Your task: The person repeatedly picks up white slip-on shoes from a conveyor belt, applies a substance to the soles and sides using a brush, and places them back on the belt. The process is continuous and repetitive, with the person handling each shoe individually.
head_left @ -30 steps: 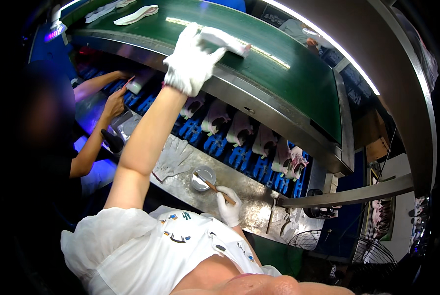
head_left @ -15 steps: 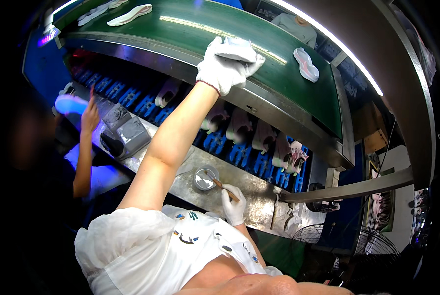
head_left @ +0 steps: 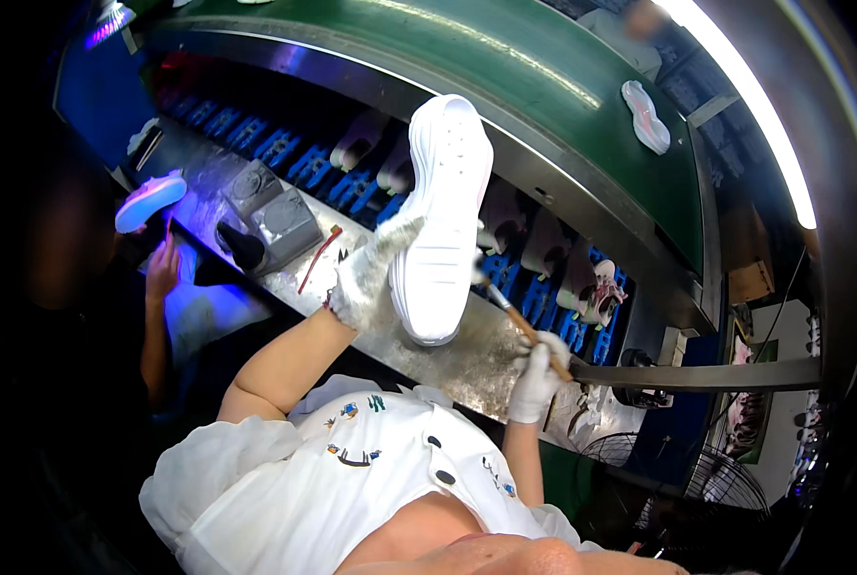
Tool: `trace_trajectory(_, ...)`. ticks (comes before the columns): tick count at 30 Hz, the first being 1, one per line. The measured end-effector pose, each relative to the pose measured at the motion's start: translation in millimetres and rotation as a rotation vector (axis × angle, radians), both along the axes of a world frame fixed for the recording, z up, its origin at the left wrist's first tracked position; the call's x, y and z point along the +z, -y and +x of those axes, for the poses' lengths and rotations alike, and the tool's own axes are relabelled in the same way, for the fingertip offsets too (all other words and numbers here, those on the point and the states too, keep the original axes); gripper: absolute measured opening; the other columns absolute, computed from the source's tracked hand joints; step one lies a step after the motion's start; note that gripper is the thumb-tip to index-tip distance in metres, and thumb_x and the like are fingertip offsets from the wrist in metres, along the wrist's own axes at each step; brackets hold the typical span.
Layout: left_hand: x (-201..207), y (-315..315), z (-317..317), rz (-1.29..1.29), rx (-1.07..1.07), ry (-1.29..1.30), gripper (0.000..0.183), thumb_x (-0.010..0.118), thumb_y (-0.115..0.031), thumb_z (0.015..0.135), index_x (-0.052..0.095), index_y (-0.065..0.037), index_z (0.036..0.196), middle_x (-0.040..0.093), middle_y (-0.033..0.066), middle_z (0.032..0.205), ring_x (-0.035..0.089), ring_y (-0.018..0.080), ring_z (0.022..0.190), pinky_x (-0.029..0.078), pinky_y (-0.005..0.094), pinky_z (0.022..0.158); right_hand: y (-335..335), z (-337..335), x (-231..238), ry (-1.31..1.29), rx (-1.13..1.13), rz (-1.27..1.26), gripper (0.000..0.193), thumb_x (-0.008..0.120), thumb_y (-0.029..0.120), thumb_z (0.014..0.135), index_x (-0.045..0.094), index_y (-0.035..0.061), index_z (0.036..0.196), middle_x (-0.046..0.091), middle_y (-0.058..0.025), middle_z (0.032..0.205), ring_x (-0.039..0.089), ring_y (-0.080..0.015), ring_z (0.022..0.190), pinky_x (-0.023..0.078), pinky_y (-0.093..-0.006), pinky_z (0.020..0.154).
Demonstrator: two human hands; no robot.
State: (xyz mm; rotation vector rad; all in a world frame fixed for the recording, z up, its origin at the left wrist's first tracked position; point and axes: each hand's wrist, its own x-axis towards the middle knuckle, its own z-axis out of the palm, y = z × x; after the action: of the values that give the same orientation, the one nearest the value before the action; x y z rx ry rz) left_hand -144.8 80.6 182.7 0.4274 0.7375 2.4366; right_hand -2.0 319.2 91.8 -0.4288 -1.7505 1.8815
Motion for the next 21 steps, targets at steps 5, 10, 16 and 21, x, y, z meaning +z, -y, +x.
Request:
trace_trajectory(5, -25, 4, 27, -0.151, 0.145, 0.169, 0.066, 0.060, -0.032, 0.095, 0.036, -0.004, 0.149, 0.059, 0.0145, 0.131, 0.064, 0.0251, 0.113, 0.056, 0.0387, 0.097, -1, -15, 63, -0.224, -0.043, 0.133, 0.015, 0.057, 0.015, 0.098, 0.058, 0.0049, 0.109, 0.059, -0.0051, 0.088, 0.056, -0.0077, 0.070, 0.042, -0.0182, 0.054)
trace_trajectory(10, -28, 0, 37, -0.256, 0.204, 0.162, 0.064, 0.058, -0.030, 0.098, 0.032, -0.010, 0.152, 0.056, 0.0091, 0.132, 0.059, 0.0202, 0.118, 0.050, 0.0364, 0.100, 10, -38, 103, -0.261, 0.151, 0.343, 0.018, 0.062, 0.010, 0.094, 0.059, -0.0005, 0.108, 0.060, -0.0074, 0.090, 0.053, -0.0087, 0.068, 0.042, -0.0211, 0.061)
trace_trajectory(16, -23, 1, 37, -0.269, 0.113, 0.219, 0.078, 0.059, -0.025, 0.096, 0.015, -0.016, 0.160, 0.042, 0.0051, 0.144, 0.045, 0.0154, 0.130, 0.039, 0.0338, 0.109, 18, -55, 114, -0.210, 0.234, 0.448, 0.012, 0.062, 0.001, 0.090, 0.064, -0.0011, 0.102, 0.061, -0.0081, 0.094, 0.059, -0.0116, 0.078, 0.048, -0.0237, 0.071)
trace_trajectory(21, -27, -3, 41, -0.317, 0.204, 0.174, 0.071, 0.058, -0.029, 0.097, 0.025, -0.012, 0.157, 0.054, 0.0086, 0.137, 0.058, 0.0189, 0.121, 0.050, 0.0373, 0.102, 19, -59, 113, -0.148, 0.228, 0.487, 0.012, 0.062, 0.001, 0.090, 0.064, -0.0014, 0.102, 0.065, -0.0091, 0.096, 0.062, -0.0132, 0.081, 0.051, -0.0263, 0.075)
